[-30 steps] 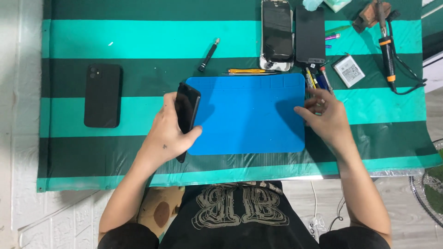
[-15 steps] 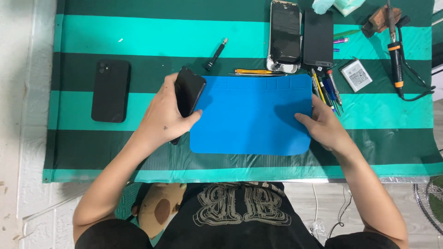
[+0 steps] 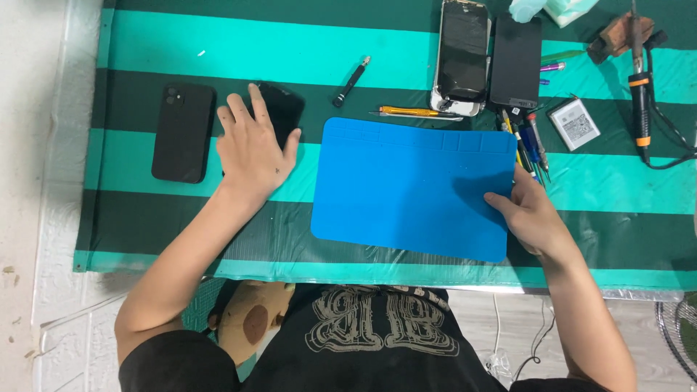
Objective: Using a thin prying tool to separate the screen from the body of a mobile phone for repair.
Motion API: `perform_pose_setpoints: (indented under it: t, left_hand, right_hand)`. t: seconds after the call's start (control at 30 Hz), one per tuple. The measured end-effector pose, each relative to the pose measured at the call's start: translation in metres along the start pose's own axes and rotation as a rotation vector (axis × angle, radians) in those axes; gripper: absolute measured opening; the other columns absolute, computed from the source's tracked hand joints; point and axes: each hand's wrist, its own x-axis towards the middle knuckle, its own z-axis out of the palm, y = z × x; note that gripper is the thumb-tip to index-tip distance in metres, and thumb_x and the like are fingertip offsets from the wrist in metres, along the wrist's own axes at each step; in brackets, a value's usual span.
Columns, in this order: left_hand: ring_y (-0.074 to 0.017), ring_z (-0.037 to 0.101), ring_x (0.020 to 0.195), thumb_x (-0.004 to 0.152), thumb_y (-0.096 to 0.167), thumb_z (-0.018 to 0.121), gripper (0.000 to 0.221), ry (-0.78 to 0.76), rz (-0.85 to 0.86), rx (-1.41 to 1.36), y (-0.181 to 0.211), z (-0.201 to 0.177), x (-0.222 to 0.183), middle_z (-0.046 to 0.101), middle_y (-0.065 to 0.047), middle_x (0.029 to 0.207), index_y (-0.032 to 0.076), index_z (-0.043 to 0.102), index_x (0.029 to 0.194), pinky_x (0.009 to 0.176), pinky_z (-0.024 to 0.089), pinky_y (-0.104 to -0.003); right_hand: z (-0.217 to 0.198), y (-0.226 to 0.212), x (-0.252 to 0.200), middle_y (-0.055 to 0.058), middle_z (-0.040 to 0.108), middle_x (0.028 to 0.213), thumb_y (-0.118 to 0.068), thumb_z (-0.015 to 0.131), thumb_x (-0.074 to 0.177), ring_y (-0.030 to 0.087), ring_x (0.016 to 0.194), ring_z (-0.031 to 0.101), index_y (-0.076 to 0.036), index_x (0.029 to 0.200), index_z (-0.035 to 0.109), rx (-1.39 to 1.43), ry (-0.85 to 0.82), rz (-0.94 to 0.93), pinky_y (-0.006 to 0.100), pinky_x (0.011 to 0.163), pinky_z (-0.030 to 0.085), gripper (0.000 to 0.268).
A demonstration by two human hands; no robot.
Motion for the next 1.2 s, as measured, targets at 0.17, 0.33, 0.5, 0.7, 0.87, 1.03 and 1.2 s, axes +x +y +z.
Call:
perform_pose_setpoints:
  t: [0.17,0.33,0.5,0.7,0.87,1.03,1.2]
  left_hand:
    - [-0.0382,0.041,0.125,0.1,0.059,0.054,0.077,0.086,0.074,0.129,-0.002,0.02,0.0,0.048,-0.021,0.127,-0.002,0.048,0.147,0.093,0.039,-0.053]
    - [-0.0304,0.048,0.102,0.091,0.031,0.069,0.028,0.311,0.417,-0.135,0.007,0.026,0.003,0.051,-0.005,0.103,0.014,0.072,0.113,0.073,0.042,-0.045]
    - [-0.0291,0.051,0.101,0.089,0.024,0.08,0.035,0.116,0.54,-0.374,0.023,0.027,0.017,0.056,-0.01,0.101,0.004,0.07,0.115,0.076,0.047,-0.041]
    - [-0.0347,0.073,0.094,0.094,0.014,0.071,0.022,-0.165,0.432,-0.859,0.029,0.014,0.026,0.077,-0.015,0.1,0.011,0.056,0.11,0.076,0.056,-0.046]
    - [-0.0394,0.074,0.09,0.093,0.015,0.071,0.056,-0.456,0.259,-1.041,0.024,-0.014,0.0,0.07,-0.026,0.117,0.01,0.043,0.142,0.065,0.062,-0.045]
    - [-0.0437,0.074,0.095,0.091,0.005,0.069,0.076,-0.682,0.02,-1.237,0.018,-0.006,-0.028,0.063,-0.031,0.129,0.011,0.031,0.155,0.067,0.066,-0.051]
    - [-0.0251,0.076,0.081,0.093,0.015,0.069,0.054,-0.537,0.142,-1.448,0.006,0.013,-0.022,0.073,-0.008,0.112,0.015,0.05,0.143,0.054,0.063,-0.037]
  right_hand:
    - [0.002,-0.001,0.0,0.037,0.057,0.138,0.008,0.047,0.099,0.06,0.12,0.058,-0.003,0.161,0.032,0.016,0.002,-0.007,0.08,0.094,0.046,0.065]
    - [0.004,0.0,0.002,0.036,0.057,0.138,0.008,0.048,0.099,0.059,0.12,0.058,-0.004,0.161,0.033,0.02,0.015,-0.006,0.079,0.094,0.046,0.065]
    - [0.003,0.009,0.006,0.035,0.058,0.138,0.008,0.05,0.098,0.056,0.122,0.059,-0.003,0.162,0.032,0.065,0.023,-0.013,0.077,0.095,0.047,0.067]
    - [0.001,0.016,0.012,0.034,0.059,0.138,0.008,0.049,0.098,0.056,0.122,0.059,-0.003,0.161,0.033,0.126,0.022,-0.014,0.076,0.095,0.046,0.066]
    - [-0.002,0.014,0.014,0.034,0.061,0.135,0.009,0.048,0.099,0.055,0.12,0.061,-0.002,0.163,0.03,0.189,0.023,0.046,0.074,0.094,0.048,0.068]
    - [-0.003,0.011,0.014,0.034,0.061,0.134,0.009,0.047,0.099,0.055,0.117,0.063,-0.001,0.163,0.03,0.206,0.024,0.052,0.074,0.092,0.049,0.067]
    - [-0.011,-0.037,0.01,0.016,0.056,0.154,-0.005,0.046,0.094,0.038,0.136,0.057,-0.013,0.158,0.038,0.238,0.025,0.233,0.06,0.115,0.046,0.064]
